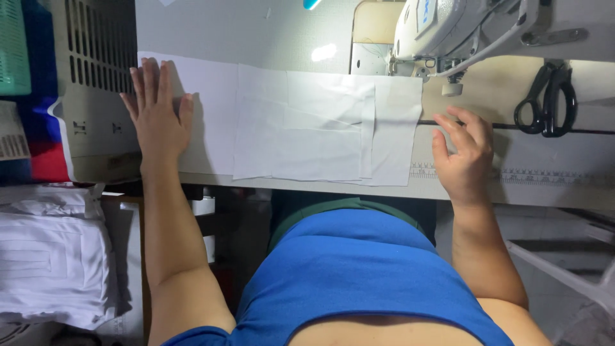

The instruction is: Handling and aligning small pieces of white fabric on a sewing table

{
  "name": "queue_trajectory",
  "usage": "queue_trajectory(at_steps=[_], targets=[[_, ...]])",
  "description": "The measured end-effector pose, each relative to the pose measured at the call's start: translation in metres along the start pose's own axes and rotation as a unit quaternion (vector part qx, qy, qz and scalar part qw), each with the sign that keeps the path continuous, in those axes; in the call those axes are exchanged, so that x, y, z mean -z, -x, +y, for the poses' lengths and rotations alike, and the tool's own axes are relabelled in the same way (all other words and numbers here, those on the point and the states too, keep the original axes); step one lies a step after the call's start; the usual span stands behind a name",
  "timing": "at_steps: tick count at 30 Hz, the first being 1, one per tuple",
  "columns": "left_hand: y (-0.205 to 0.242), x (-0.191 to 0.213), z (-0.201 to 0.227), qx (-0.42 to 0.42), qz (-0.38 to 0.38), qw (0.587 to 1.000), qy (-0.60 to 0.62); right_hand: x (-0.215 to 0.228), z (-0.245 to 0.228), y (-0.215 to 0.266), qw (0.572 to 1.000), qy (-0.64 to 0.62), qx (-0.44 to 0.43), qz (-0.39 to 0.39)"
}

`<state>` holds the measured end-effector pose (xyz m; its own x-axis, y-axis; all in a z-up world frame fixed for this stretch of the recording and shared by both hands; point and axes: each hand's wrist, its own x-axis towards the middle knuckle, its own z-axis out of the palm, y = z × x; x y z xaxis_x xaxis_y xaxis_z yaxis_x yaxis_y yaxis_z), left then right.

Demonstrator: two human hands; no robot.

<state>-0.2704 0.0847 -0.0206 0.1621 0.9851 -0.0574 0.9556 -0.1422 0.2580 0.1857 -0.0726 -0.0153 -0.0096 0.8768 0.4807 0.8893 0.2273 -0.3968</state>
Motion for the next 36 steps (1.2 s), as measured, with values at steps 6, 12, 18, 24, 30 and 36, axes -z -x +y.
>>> queue_trajectory(at_steps=[6,12,18,24,30,36], targets=[[-0.036,-0.004,0.007,-0.017,0.064,0.997,0.041,-0.004,0.002,0.004,1.0,0.013,0.004,0.02],[-0.139,-0.014,0.075,-0.231,0.25,0.937,0.08,-0.01,0.002,0.006,0.999,0.016,0.003,0.04],[-0.218,-0.037,0.124,-0.292,0.282,0.914,0.016,-0.008,0.0,0.005,0.998,0.028,-0.015,0.046],[-0.249,-0.026,0.127,-0.346,0.303,0.884,0.085,-0.01,0.007,0.006,0.999,0.005,-0.016,0.05],[-0.22,0.018,0.116,-0.298,0.24,0.92,0.083,-0.017,0.021,0.009,0.998,0.015,0.007,0.064],[-0.217,0.006,0.115,-0.282,0.146,0.948,-0.016,-0.013,0.016,0.009,0.999,0.036,0.001,0.041]])
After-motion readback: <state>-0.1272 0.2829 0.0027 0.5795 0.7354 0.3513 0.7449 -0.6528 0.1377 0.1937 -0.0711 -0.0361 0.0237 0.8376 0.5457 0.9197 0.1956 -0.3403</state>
